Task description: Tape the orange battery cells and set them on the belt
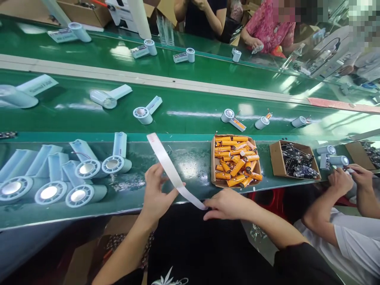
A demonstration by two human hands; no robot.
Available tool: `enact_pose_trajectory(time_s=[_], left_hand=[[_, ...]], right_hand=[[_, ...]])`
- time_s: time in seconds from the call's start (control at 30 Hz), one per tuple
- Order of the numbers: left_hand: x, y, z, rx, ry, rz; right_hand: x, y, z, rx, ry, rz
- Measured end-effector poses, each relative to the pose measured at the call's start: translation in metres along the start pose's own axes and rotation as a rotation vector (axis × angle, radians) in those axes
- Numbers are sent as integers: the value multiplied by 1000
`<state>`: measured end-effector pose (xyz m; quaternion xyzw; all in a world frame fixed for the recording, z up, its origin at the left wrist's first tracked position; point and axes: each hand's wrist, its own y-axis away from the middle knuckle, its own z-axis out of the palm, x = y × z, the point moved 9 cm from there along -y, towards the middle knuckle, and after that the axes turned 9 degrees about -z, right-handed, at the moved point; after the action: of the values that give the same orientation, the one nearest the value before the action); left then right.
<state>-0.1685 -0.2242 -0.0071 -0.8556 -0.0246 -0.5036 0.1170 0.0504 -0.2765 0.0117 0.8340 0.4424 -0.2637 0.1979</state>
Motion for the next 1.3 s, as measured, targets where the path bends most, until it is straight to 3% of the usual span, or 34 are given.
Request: enact_pose_trajectory(time_s=[0.07, 0.17, 0.2, 0.27, 0.33, 0.4, 0.47, 0.57, 0.63, 0.73, 0.87, 0.97, 1.13, 1.3], left_hand=[[-6, 3, 8, -49, -20, 5], [-5, 9, 22, -91, -49, 75], [-1, 10, 26, -101, -55, 107], [9, 13, 34, -110, -72, 183], [22, 15, 40, -116, -100, 256], [32, 16, 42, -123, -130, 312], [39, 16, 43, -127, -164, 352], [43, 15, 41, -108, -227, 380], [46, 15, 39, -87, -265, 399], [54, 15, 37, -67, -330, 447], [68, 14, 37, -71, -423, 502], [76, 13, 38, -75, -464, 529], [84, 12, 36, -50, -504, 551], [88, 11, 33, 10, -553, 567]], right_hand=[[16, 5, -43, 165, 50, 60], [55, 11, -118, 413, 358, 267], [69, 9, -135, 413, 466, 341], [100, -1, -150, 292, 577, 454], [126, -11, -151, 166, 571, 486], [139, -17, -150, 169, 484, 444], [145, -11, -158, 361, 306, 387], [150, 20, -174, 839, -123, 335], [146, 35, -169, 1008, -417, 291], [114, 33, -155, 934, -513, 251], [56, 25, -154, 789, -105, 200], [28, 18, -152, 718, 77, 118], [24, 13, -143, 635, 98, 146], [39, 15, -130, 624, -81, 243]])
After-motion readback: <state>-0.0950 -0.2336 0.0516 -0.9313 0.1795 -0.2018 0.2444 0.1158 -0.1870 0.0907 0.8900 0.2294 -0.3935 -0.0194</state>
